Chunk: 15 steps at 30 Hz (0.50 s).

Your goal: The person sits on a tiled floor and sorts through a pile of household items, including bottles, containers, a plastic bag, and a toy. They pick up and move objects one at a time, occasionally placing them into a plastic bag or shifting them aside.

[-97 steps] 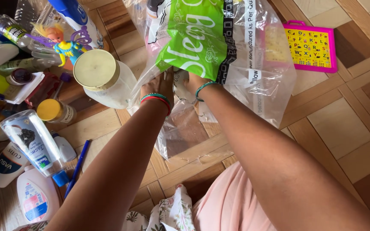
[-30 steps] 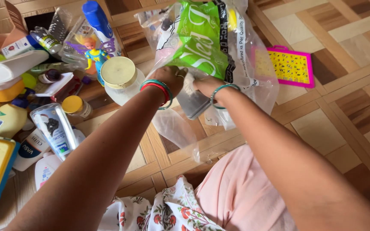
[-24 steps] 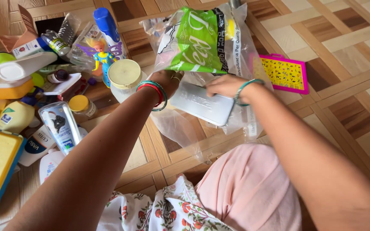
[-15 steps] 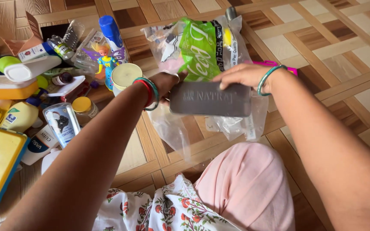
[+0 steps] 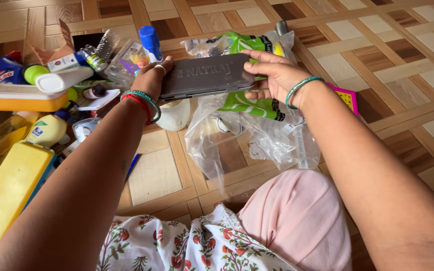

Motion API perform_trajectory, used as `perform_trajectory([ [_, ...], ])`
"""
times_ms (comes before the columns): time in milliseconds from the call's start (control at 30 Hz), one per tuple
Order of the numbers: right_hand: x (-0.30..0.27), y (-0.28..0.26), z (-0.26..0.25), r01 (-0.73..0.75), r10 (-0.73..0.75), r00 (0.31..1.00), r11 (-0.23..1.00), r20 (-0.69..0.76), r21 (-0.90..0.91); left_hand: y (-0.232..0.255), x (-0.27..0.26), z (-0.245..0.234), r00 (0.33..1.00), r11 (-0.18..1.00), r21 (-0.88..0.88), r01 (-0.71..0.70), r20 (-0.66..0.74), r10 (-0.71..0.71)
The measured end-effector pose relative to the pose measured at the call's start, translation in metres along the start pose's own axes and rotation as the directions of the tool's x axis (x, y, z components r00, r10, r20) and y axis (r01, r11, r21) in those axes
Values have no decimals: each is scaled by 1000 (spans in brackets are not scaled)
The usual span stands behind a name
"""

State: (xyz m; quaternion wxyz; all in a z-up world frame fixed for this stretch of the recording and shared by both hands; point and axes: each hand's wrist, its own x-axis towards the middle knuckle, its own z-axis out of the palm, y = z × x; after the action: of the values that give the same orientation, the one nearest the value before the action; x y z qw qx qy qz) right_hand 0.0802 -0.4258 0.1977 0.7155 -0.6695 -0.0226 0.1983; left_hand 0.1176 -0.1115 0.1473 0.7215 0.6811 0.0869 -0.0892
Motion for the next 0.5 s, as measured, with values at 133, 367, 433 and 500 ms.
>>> perform_trajectory([
  [133,11,13,23,-65,65,998,991,-3,-113,-19,7,-18,998,998,-47,-53,-28,52],
  [367,30,63,64,-140,150,988,955,21,-263,-47,9,-57,986,996,75,40,-167,-27],
  [433,35,78,77,-136,146,989,954,18,-266,-55,8,-70,958,992,33,125,-263,-113],
  [500,41,91,89,-140,148,989,958,14,-251,-65,4,-83,942,986,-61,154,-291,-165],
])
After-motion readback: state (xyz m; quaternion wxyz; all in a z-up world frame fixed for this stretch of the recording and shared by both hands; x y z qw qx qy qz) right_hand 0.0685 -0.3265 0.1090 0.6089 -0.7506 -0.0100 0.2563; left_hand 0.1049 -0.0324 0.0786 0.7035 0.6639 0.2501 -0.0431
